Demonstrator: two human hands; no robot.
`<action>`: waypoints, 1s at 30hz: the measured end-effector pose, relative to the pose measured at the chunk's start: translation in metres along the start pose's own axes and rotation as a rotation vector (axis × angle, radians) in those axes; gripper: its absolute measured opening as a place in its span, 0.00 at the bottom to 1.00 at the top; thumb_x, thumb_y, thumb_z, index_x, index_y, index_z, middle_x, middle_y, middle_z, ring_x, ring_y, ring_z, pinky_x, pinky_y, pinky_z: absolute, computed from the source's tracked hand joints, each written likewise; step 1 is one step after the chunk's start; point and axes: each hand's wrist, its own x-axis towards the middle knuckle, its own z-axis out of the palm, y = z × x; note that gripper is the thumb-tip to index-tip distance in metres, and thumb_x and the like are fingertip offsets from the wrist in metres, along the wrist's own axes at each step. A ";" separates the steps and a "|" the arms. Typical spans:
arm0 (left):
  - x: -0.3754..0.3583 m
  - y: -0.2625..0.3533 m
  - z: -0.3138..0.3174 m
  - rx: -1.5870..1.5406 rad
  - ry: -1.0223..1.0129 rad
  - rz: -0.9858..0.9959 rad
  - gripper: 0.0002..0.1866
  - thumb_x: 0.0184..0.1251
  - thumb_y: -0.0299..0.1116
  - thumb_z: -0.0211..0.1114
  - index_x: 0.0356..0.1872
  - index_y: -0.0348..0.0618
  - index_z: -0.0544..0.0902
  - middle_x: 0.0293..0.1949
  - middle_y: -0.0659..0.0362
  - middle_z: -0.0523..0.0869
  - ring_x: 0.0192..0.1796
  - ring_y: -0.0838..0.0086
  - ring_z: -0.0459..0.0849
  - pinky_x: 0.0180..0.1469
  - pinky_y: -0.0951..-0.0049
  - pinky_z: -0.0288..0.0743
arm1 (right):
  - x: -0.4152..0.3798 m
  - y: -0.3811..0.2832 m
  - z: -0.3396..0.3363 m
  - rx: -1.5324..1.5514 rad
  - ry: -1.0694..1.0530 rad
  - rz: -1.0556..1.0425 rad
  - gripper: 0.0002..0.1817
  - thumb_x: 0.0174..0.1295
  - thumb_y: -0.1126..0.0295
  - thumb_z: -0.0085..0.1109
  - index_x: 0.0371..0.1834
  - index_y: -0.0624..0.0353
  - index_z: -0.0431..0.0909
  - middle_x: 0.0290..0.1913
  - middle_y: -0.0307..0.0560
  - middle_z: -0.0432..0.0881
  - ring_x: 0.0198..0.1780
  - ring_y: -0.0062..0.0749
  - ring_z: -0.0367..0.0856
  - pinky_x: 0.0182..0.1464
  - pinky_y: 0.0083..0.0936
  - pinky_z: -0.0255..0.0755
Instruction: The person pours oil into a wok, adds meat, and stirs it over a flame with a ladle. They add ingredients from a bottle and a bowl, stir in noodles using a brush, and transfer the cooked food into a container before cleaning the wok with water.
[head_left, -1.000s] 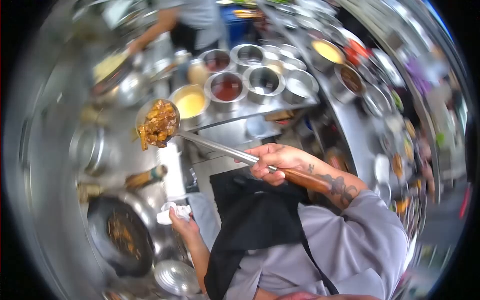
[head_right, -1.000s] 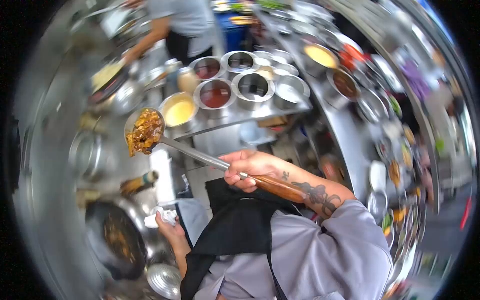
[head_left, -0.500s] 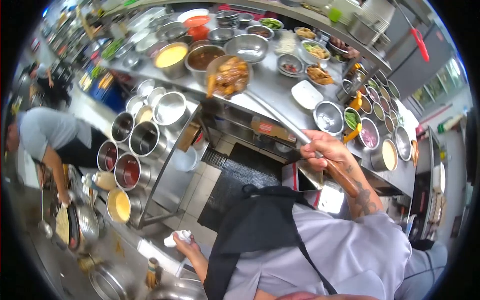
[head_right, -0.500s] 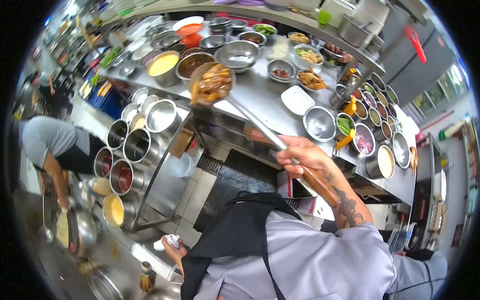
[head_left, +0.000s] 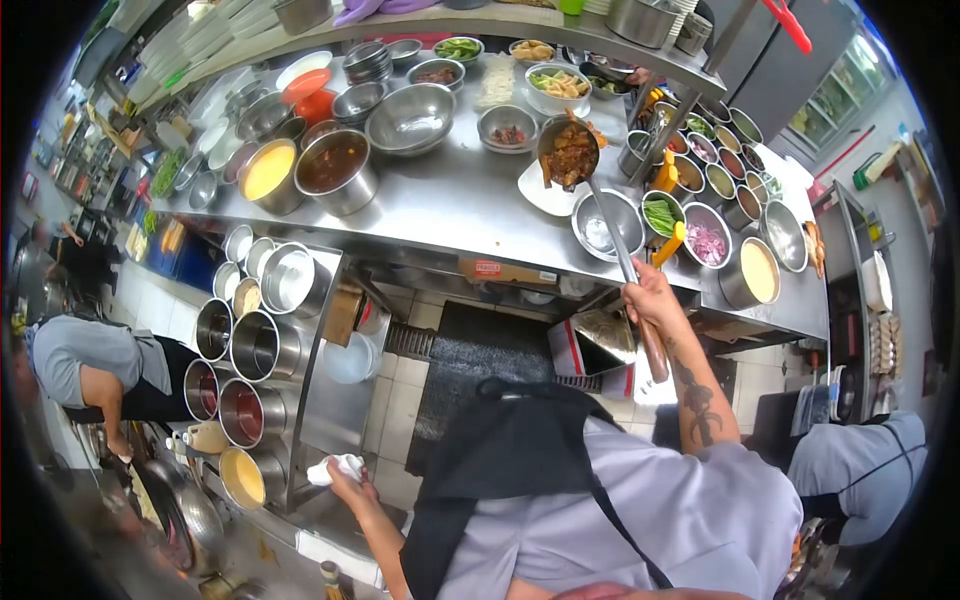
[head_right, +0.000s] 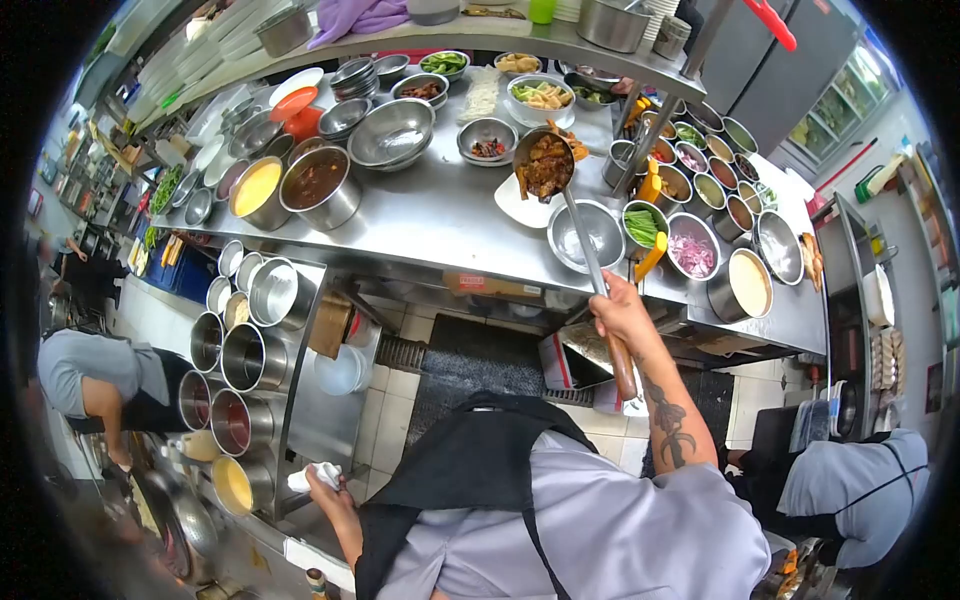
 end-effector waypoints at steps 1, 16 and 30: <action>-0.002 -0.003 0.002 0.014 0.000 -0.011 0.15 0.61 0.46 0.62 0.43 0.50 0.74 0.30 0.63 0.79 0.29 0.73 0.79 0.25 0.73 0.68 | 0.004 0.009 -0.002 -0.011 0.025 -0.001 0.30 0.55 0.81 0.50 0.65 0.66 0.63 0.18 0.34 0.69 0.11 0.19 0.65 0.14 0.17 0.61; -0.037 -0.018 0.020 0.163 -0.072 0.115 0.13 0.63 0.41 0.61 0.42 0.47 0.72 0.27 0.62 0.78 0.24 0.74 0.79 0.19 0.76 0.69 | 0.028 0.075 -0.025 -0.431 0.094 -0.154 0.33 0.55 0.77 0.53 0.68 0.68 0.61 0.23 0.44 0.77 0.21 0.30 0.78 0.28 0.27 0.74; -0.039 -0.032 0.020 0.165 -0.114 0.195 0.15 0.62 0.31 0.61 0.49 0.44 0.71 0.32 0.60 0.77 0.25 0.74 0.78 0.16 0.72 0.69 | 0.026 0.062 -0.038 -0.916 0.200 -0.285 0.33 0.53 0.74 0.57 0.65 0.68 0.64 0.31 0.70 0.79 0.35 0.61 0.81 0.40 0.41 0.74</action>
